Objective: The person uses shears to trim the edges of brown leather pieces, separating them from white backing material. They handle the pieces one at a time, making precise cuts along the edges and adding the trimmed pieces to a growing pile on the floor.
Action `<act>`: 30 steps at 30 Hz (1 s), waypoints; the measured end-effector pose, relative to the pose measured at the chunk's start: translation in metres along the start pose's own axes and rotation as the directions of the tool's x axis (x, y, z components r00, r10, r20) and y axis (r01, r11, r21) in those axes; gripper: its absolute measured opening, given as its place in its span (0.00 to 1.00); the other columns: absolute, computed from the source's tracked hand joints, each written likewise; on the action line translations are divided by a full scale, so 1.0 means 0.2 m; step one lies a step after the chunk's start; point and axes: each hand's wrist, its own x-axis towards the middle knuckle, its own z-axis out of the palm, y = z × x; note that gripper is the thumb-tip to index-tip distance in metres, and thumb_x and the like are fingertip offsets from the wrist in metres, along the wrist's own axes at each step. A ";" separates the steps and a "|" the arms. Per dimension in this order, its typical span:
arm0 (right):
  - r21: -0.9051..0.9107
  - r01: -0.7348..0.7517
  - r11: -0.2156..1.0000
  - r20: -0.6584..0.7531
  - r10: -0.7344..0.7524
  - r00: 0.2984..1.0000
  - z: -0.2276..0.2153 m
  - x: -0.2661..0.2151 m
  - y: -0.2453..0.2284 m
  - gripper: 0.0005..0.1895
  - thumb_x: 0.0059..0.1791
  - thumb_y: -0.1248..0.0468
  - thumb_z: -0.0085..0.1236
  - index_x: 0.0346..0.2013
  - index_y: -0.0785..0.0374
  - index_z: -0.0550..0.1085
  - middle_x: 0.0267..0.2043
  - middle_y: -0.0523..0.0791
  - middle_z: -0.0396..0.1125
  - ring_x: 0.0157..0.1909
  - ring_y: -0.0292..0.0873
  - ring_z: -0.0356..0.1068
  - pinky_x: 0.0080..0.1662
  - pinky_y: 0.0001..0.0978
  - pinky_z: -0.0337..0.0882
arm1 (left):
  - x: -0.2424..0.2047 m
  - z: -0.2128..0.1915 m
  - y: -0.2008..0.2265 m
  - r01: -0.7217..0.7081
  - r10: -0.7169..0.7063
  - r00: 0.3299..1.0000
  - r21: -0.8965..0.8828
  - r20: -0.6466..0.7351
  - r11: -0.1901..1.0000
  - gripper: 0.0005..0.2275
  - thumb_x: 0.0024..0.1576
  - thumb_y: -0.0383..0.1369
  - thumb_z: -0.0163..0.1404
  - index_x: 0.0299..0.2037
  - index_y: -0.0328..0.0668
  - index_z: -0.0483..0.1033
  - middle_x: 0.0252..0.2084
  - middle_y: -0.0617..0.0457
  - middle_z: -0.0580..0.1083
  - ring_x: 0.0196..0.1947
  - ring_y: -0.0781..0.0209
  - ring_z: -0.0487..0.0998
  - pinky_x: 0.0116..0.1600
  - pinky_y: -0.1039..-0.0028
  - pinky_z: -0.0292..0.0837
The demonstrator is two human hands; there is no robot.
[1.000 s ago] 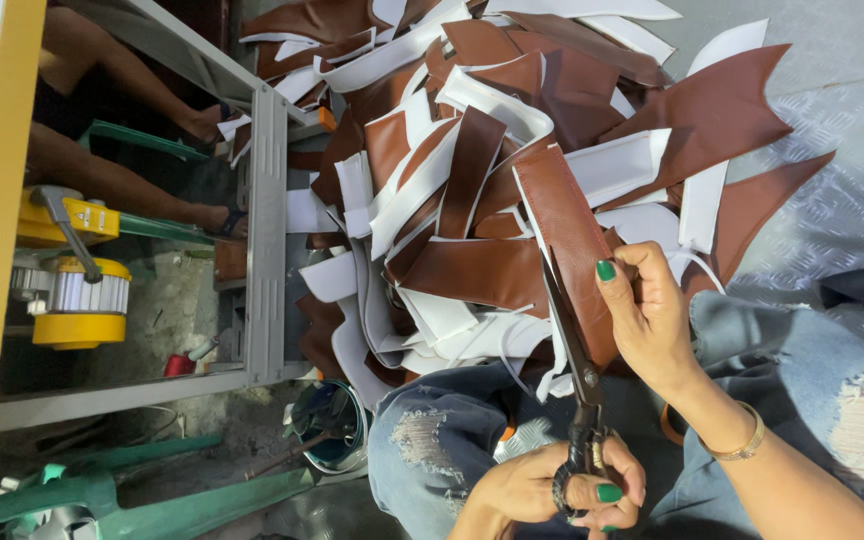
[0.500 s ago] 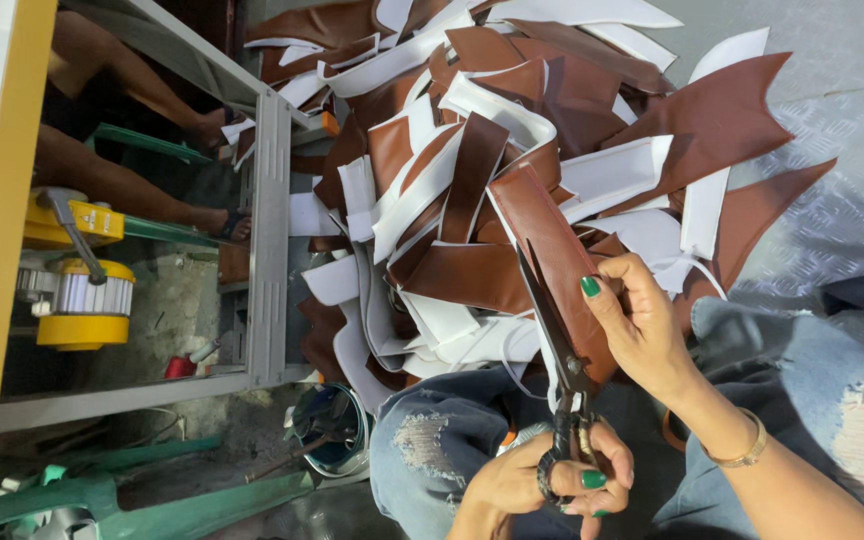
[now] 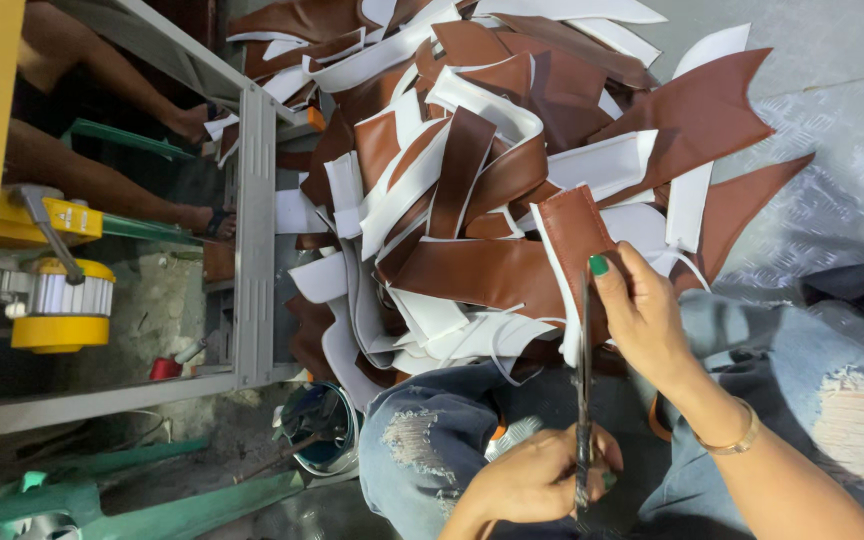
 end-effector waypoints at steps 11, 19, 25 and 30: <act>0.182 0.058 0.982 -0.026 -0.054 0.998 0.03 -0.02 0.03 0.09 0.61 0.63 0.42 0.44 0.66 0.68 0.31 0.36 0.58 0.33 0.28 0.53 0.34 0.21 0.57 | 0.02 0.01 0.11 0.149 -0.130 0.977 0.107 -0.167 0.983 0.13 0.56 0.36 0.51 0.48 0.40 0.71 0.23 0.46 0.71 0.28 0.47 0.77 0.38 0.61 0.71; 0.197 0.114 0.974 -0.045 -0.107 0.993 0.03 -0.04 0.06 0.14 0.64 0.58 0.41 0.39 0.64 0.66 0.30 0.36 0.56 0.33 0.28 0.52 0.35 0.21 0.56 | 0.01 0.03 0.11 0.065 -0.046 0.977 0.082 -0.210 0.995 0.13 0.59 0.35 0.49 0.50 0.39 0.70 0.36 0.44 0.76 0.40 0.42 0.79 0.48 0.58 0.73; 0.245 0.111 0.963 -0.048 -0.102 0.994 0.04 -0.04 0.02 0.15 0.61 0.56 0.42 0.46 0.66 0.68 0.34 0.35 0.62 0.35 0.27 0.56 0.36 0.21 0.60 | 0.02 0.04 0.10 0.127 -0.119 0.982 0.051 -0.146 0.991 0.12 0.61 0.36 0.46 0.50 0.38 0.70 0.35 0.45 0.77 0.39 0.45 0.81 0.47 0.60 0.74; 0.257 0.085 0.963 -0.031 -0.080 0.996 0.03 -0.04 0.06 0.16 0.62 0.54 0.45 0.45 0.66 0.69 0.35 0.35 0.59 0.37 0.27 0.53 0.39 0.21 0.57 | 0.01 0.03 0.06 0.207 -0.198 0.978 -0.235 0.061 0.950 0.14 0.63 0.37 0.46 0.54 0.35 0.68 0.34 0.51 0.74 0.26 0.58 0.77 0.37 0.71 0.74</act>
